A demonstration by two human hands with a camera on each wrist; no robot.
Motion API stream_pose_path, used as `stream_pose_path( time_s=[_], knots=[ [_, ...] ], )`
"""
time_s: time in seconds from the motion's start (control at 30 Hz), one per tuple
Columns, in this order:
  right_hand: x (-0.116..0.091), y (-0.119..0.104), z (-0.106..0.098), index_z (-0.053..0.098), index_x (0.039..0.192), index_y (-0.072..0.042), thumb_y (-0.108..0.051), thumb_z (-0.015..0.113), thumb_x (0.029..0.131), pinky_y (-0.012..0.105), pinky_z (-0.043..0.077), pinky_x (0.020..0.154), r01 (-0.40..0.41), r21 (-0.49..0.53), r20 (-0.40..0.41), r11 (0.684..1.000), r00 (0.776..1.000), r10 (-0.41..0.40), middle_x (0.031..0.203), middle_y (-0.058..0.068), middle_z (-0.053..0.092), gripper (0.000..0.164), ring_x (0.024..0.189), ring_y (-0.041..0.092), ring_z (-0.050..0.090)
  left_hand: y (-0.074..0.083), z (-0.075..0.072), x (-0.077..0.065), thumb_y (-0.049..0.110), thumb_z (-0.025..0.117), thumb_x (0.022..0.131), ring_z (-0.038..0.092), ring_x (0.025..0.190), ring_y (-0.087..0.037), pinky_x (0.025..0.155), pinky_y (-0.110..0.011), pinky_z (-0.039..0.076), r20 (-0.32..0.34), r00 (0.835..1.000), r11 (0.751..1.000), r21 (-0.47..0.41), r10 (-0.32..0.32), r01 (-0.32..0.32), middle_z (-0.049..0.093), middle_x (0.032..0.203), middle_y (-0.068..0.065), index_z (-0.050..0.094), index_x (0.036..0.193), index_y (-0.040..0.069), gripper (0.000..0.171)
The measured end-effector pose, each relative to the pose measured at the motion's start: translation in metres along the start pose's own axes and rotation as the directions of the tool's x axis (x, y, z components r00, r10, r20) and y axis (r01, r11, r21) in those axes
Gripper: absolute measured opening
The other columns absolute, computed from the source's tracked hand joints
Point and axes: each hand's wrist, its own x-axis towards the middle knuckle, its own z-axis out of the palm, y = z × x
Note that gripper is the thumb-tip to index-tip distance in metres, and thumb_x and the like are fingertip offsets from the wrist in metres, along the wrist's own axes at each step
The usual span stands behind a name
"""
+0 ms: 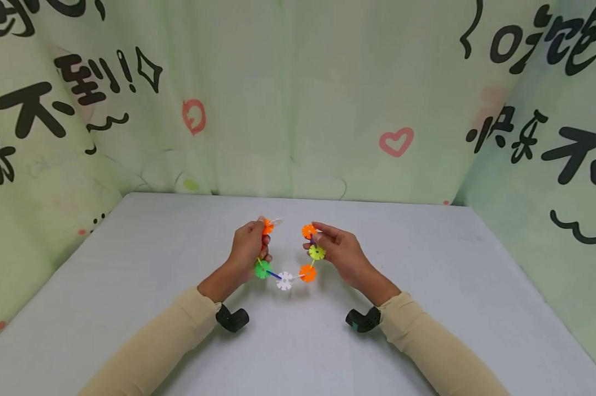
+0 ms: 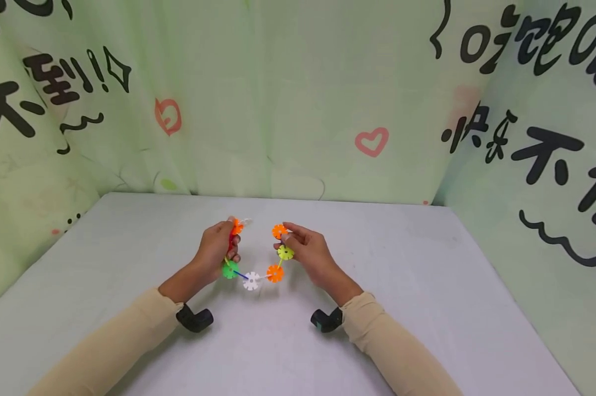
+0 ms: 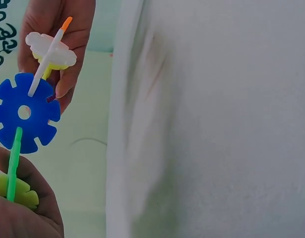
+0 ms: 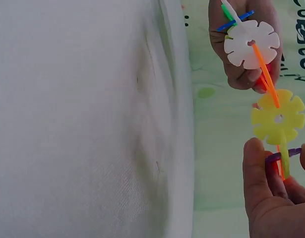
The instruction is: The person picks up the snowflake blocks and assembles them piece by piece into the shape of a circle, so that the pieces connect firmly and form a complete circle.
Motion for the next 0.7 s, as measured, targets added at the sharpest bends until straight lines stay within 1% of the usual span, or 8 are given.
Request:
stream_pose_path(
  time_s=[0.07,0.17,0.3,0.4,0.5,0.57,0.7],
  knots=[
    [-0.001,0.0,0.0,0.045,0.144,-0.005,-0.013,0.056,0.1,0.03,0.048,0.092,0.016,-0.044,0.005,0.999,1.0,-0.016,0.128,0.017,0.06,0.046,0.105,0.023,0.066,-0.001,0.001,0.0,0.038,0.045,0.104,0.035,0.047,-0.014,0.051,-0.025,0.044,0.014,1.0,1.0,0.017,-0.006,0.006,0.045,0.075,-0.005,0.047,0.1,0.001,0.037],
    [-0.002,-0.001,0.001,0.046,0.143,-0.005,-0.012,0.055,0.1,0.03,0.047,0.094,0.04,-0.077,0.016,0.996,0.999,-0.039,0.127,0.021,0.059,0.045,0.104,0.023,0.066,-0.002,0.003,-0.001,0.037,0.046,0.103,0.035,0.047,-0.014,0.049,-0.025,0.042,0.034,0.999,0.999,0.038,-0.014,0.013,0.045,0.074,-0.005,0.048,0.098,0.003,0.034],
    [-0.003,-0.001,0.002,0.047,0.143,-0.005,-0.011,0.055,0.1,0.03,0.047,0.094,0.057,-0.071,0.03,0.996,0.998,-0.055,0.125,0.026,0.057,0.044,0.104,0.024,0.066,-0.004,0.006,-0.001,0.036,0.047,0.103,0.035,0.047,-0.014,0.047,-0.024,0.04,0.055,0.998,0.998,0.054,-0.028,0.025,0.045,0.073,-0.004,0.05,0.097,0.005,0.032],
    [-0.003,-0.001,0.002,0.048,0.142,-0.004,-0.009,0.056,0.099,0.028,0.048,0.093,0.065,-0.057,0.042,0.996,0.997,-0.063,0.123,0.028,0.057,0.044,0.103,0.024,0.067,-0.005,0.007,-0.001,0.035,0.048,0.103,0.035,0.046,-0.014,0.046,-0.023,0.04,0.057,0.998,0.997,0.063,-0.037,0.033,0.045,0.072,-0.004,0.051,0.096,0.005,0.031],
    [-0.003,0.0,0.003,0.049,0.141,-0.003,-0.008,0.056,0.099,0.028,0.049,0.091,0.07,-0.05,0.051,0.996,0.996,-0.068,0.122,0.028,0.057,0.043,0.102,0.025,0.067,-0.006,0.009,-0.001,0.034,0.049,0.102,0.034,0.045,-0.014,0.045,-0.023,0.039,0.058,0.997,0.997,0.068,-0.043,0.039,0.045,0.072,-0.003,0.052,0.095,0.005,0.03],
    [-0.003,0.0,0.003,0.05,0.14,-0.004,-0.008,0.056,0.099,0.028,0.049,0.09,0.071,-0.064,0.055,0.995,0.996,-0.068,0.12,0.027,0.059,0.042,0.102,0.026,0.067,-0.006,0.009,-0.001,0.034,0.049,0.102,0.033,0.045,-0.014,0.044,-0.022,0.039,0.062,0.997,0.997,0.068,-0.043,0.039,0.045,0.071,-0.003,0.052,0.093,0.005,0.03],
    [-0.004,0.001,0.001,0.051,0.139,-0.004,-0.008,0.055,0.099,0.028,0.049,0.091,0.073,-0.091,0.076,0.993,0.995,-0.067,0.115,0.022,0.063,0.041,0.105,0.033,0.065,-0.007,0.011,-0.002,0.033,0.05,0.102,0.033,0.044,-0.014,0.043,-0.022,0.037,0.071,0.996,0.996,0.08,-0.047,0.041,0.045,0.07,-0.003,0.052,0.091,0.005,0.03]
  ],
)
